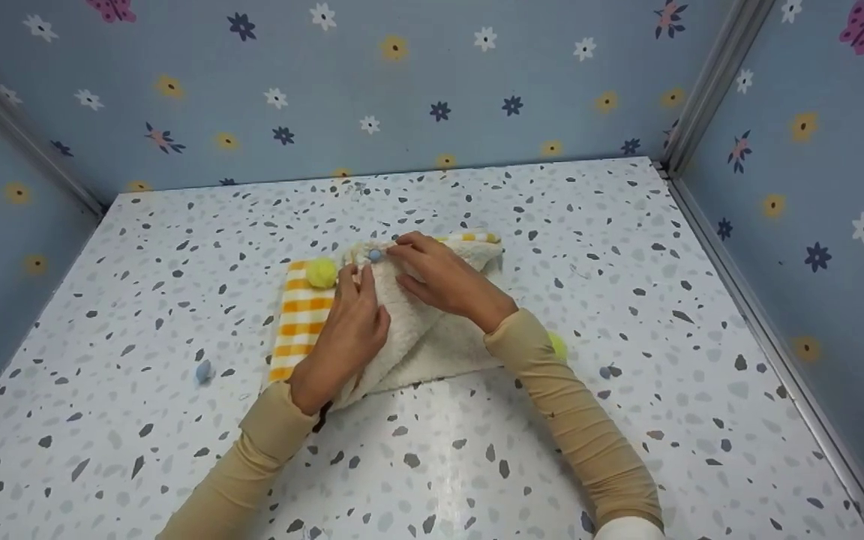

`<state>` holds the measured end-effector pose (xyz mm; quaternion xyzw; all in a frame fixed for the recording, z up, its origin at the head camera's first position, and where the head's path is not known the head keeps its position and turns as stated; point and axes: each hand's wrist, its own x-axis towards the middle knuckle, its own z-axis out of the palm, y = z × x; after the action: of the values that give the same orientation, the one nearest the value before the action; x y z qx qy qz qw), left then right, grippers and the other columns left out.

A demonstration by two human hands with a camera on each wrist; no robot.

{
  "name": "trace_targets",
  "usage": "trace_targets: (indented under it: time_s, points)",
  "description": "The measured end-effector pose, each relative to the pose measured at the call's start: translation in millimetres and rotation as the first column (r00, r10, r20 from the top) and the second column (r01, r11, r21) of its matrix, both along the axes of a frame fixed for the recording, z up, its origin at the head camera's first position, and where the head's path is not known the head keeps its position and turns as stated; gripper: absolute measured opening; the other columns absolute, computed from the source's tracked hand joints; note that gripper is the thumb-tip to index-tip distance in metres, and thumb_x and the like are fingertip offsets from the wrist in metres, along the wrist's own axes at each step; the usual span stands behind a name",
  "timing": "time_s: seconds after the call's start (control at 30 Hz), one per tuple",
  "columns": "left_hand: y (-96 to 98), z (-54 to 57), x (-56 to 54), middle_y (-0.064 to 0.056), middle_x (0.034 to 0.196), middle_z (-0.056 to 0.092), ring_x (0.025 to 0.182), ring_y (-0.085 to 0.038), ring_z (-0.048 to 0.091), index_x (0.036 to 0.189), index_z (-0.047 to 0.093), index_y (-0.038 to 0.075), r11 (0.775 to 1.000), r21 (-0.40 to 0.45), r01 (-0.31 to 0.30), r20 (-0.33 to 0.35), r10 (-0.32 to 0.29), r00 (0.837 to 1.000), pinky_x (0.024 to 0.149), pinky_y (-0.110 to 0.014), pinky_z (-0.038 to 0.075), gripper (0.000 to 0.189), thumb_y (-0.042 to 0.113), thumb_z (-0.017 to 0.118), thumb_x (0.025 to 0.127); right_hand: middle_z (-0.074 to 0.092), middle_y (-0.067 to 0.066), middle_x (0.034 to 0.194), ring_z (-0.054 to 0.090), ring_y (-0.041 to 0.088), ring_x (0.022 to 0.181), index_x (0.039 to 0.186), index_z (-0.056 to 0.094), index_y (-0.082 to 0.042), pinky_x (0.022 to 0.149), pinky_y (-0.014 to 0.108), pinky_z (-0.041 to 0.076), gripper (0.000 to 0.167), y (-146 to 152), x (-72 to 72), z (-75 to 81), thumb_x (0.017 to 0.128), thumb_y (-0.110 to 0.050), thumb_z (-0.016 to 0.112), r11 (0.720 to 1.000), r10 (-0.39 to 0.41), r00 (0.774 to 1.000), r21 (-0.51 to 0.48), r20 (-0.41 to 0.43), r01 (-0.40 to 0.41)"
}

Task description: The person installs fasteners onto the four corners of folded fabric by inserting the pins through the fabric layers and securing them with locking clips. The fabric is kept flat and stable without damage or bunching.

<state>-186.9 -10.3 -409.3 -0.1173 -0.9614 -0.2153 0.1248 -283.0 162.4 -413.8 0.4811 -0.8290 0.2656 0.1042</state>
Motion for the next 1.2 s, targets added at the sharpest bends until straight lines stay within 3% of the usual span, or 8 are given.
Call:
trace_targets:
  time_s: [0.13,0.23,0.33,0.47,0.57,0.83,1.07,1.2]
  points:
    - [-1.6,-5.5,-3.3,-0.040,0.149,0.033,0.125,-0.046,0.049,0.143,0.038,-0.022,0.997,-0.081,-0.017,-0.016,0.016,1.000,0.098,-0.042,0.051,0.054,-0.001,0.061,0.099,0.055,0.024,0.137,0.056,0.036,0.123,0.139,0.059,0.004,0.101,0.049,0.048,0.039,-6,-3.8,-5.6,0.102,-0.010,0.064,0.999,-0.025,1.000,0.028,0.015,0.024]
    - [-2.6,-9.6,-5.6,-0.032,0.153,0.035,0.120,-0.041,0.050,0.144,0.045,-0.015,0.985,-0.169,-0.022,-0.019,0.019,1.000,0.096,-0.041,0.051,0.052,0.000,0.063,0.098,0.054,0.024,0.139,0.054,0.037,0.125,0.139,0.059,0.004,0.103,0.051,0.046,0.039,-10,-6.3,-10.6,0.104,-0.013,0.061,0.996,-0.049,0.998,0.071,0.035,0.047]
    - [-3.4,-14.2,-6.0,-0.024,0.150,0.042,0.116,-0.036,0.051,0.137,0.053,-0.009,0.972,-0.234,-0.016,-0.065,0.001,0.998,0.090,-0.040,0.051,0.044,0.003,0.065,0.097,0.052,0.025,0.144,0.051,0.039,0.129,0.141,0.058,0.004,0.108,0.052,0.042,0.039,-11,-7.8,-15.2,0.107,-0.016,0.057,0.993,-0.061,0.995,0.104,0.079,0.053]
    - [-4.5,-16.6,-4.5,-0.020,0.137,0.051,0.113,-0.033,0.052,0.129,0.057,-0.006,0.965,-0.261,-0.017,-0.115,-0.013,0.993,0.090,-0.040,0.050,0.031,0.007,0.061,0.101,0.043,0.025,0.155,0.043,0.041,0.137,0.148,0.051,0.004,0.114,0.056,0.033,0.044,-11,-7.7,-18.9,0.110,-0.019,0.050,0.989,-0.078,0.982,0.138,0.175,0.054]
    - [-4.3,-16.9,-4.1,-0.020,0.131,0.052,0.112,-0.033,0.052,0.128,0.057,-0.006,0.965,-0.262,-0.025,-0.097,0.000,0.995,0.093,-0.041,0.050,0.029,0.012,0.054,0.106,0.037,0.023,0.160,0.040,0.041,0.139,0.151,0.046,0.002,0.116,0.057,0.028,0.047,-12,-6.8,-20.6,0.111,-0.022,0.048,0.986,-0.091,0.972,0.159,0.215,0.057]
    - [-1.6,-19.7,-8.1,-0.018,0.128,0.055,0.110,-0.032,0.054,0.130,0.057,-0.005,0.965,-0.261,-0.039,-0.046,0.027,0.999,0.092,-0.041,0.050,0.034,0.021,0.053,0.108,0.037,0.022,0.161,0.041,0.041,0.139,0.151,0.048,0.002,0.115,0.056,0.030,0.046,-11,-4.8,-23.4,0.111,-0.020,0.048,0.989,-0.069,0.979,0.141,0.193,0.042]
    - [1.4,-18.9,-6.7,-0.017,0.124,0.059,0.107,-0.032,0.055,0.128,0.059,-0.002,0.966,-0.245,-0.077,-0.142,0.043,0.989,0.088,-0.041,0.050,0.032,0.020,0.059,0.105,0.040,0.022,0.159,0.040,0.039,0.144,0.147,0.052,0.004,0.118,0.061,0.025,0.044,-5,-2.1,-22.9,0.108,-0.017,0.054,0.997,-0.031,0.987,0.073,0.159,0.020]
    - [4.6,-15.1,-4.0,-0.017,0.127,0.059,0.112,-0.032,0.055,0.131,0.059,-0.001,0.964,-0.249,-0.089,-0.178,0.045,0.983,0.091,-0.040,0.050,0.037,0.024,0.061,0.104,0.045,0.025,0.153,0.044,0.040,0.140,0.143,0.055,0.005,0.115,0.062,0.030,0.042,-1,-0.1,-21.3,0.105,-0.013,0.059,0.999,-0.014,0.996,0.042,0.084,0.011]
